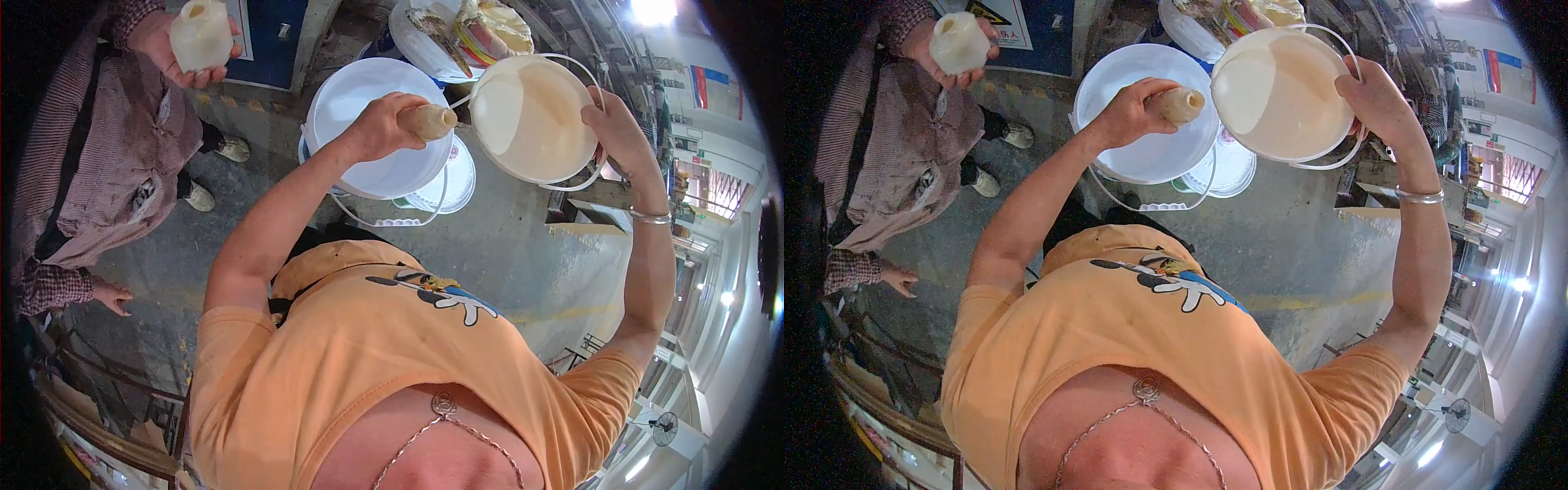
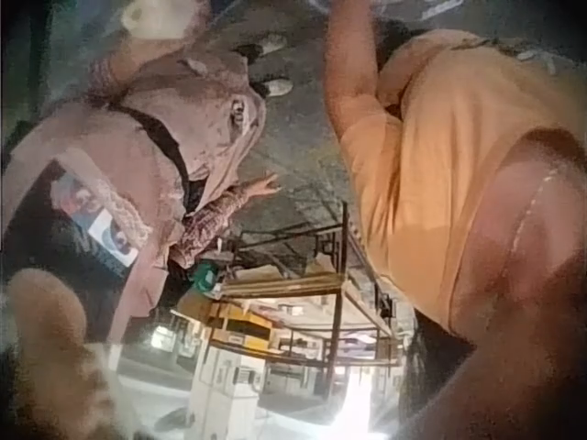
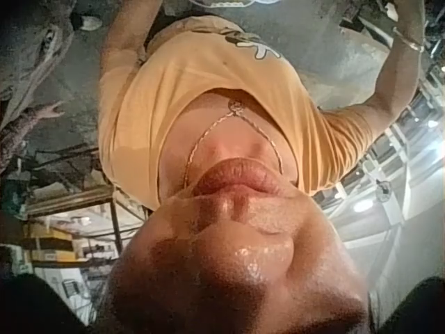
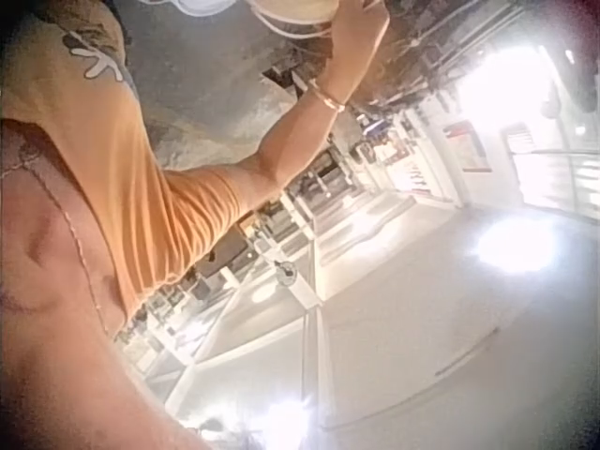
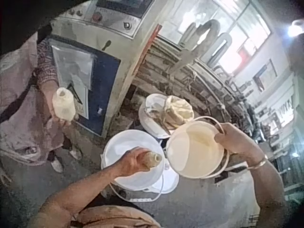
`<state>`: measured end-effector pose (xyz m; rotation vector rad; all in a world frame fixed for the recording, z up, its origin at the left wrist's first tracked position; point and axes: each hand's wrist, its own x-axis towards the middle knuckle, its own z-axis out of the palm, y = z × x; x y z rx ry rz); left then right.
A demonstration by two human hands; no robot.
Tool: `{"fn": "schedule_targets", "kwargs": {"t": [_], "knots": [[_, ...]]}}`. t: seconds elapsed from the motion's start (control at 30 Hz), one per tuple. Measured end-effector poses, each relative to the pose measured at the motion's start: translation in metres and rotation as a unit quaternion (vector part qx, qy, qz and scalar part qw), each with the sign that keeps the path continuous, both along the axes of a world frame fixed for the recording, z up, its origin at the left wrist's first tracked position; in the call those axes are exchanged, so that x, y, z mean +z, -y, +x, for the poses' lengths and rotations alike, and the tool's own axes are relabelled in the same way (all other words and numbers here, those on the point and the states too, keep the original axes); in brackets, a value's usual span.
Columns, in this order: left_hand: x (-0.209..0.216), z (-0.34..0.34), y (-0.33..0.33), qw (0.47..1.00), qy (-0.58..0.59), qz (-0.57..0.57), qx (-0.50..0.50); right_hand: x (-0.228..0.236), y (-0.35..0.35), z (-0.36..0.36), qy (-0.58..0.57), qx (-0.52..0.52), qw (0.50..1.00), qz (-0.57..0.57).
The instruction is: Pouring a white liquid substance from a large container into a bucket and cleaning the rim with a scraping tool.
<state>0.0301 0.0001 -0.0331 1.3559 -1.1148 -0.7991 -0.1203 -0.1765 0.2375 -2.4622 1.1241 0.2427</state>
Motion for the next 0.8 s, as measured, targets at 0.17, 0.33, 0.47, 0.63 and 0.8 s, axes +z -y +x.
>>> {"fn": "schedule_targets", "kwargs": {"t": [0.17, 0.33, 0.47, 0.63, 0.8], "knots": [[-0.003, 0.0, 0.0, 1.0, 0.001, -0.004, -0.008, -0.005, 0.001, -0.002, 0.001, 0.002, 1.0, -0.002], [-0.006, 0.001, 0.0, 1.0, 0.004, -0.002, -0.006, -0.009, 0.007, -0.002, -0.015, 0.001, 1.0, 0.0], [0.005, 0.0, -0.004, 1.0, 0.007, 0.012, -0.011, -0.006, 0.007, -0.004, -0.01, 0.006, 1.0, 0.0], [0.004, 0.0, -0.006, 1.0, 0.017, 0.012, -0.012, 0.003, -0.003, -0.001, -0.004, 0.004, 1.0, -0.003], [0.011, -0.002, -0.011, 0.999, 0.0, 0.03, -0.017, 0.004, -0.004, -0.004, 0.003, 0.009, 1.0, -0.004]]}}
